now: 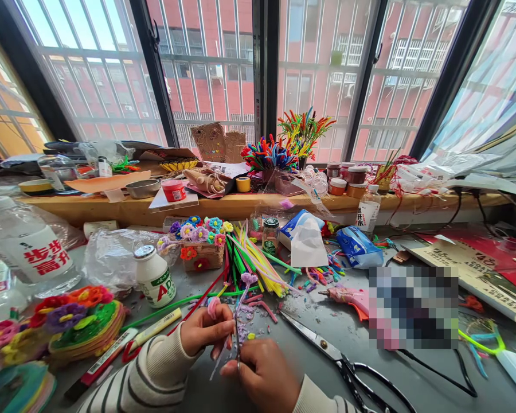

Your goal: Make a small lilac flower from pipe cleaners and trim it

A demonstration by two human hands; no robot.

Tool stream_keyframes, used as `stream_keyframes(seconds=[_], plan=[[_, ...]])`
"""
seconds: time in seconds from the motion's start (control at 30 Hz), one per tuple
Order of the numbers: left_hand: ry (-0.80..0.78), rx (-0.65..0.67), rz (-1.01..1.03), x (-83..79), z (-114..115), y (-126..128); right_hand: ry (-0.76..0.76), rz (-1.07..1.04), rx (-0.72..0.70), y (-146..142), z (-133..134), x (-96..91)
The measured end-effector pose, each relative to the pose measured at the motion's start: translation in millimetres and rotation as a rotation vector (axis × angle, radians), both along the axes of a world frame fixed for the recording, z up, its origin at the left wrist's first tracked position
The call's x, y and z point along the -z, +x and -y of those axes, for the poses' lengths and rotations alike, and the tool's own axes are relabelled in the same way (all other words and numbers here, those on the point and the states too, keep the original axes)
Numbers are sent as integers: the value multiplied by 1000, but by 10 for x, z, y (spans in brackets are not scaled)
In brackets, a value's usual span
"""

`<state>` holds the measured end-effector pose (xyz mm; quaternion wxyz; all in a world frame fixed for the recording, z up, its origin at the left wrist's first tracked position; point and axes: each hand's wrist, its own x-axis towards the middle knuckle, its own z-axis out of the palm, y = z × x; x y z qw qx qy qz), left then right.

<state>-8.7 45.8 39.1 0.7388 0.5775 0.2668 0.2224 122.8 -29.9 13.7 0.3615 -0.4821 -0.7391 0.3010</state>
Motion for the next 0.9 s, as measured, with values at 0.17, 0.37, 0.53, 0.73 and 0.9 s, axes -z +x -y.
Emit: stream_keyframes(seconds=[0.17, 0.37, 0.53, 0.73, 0.9], plan=[[-20, -22, 22, -1, 1, 10, 22, -48, -37, -8, 19, -13], [-90, -33, 36, 2, 2, 5, 11, -24, -29, -9, 14, -41], [-115, -9, 47, -15, 9, 2, 10, -15, -33, -3, 11, -32], [-163, -24, 58, -21, 19, 8, 50, 7, 0, 7, -17, 47], [-152, -38, 69, -24, 20, 1, 23, 2, -16, -1, -28, 64]])
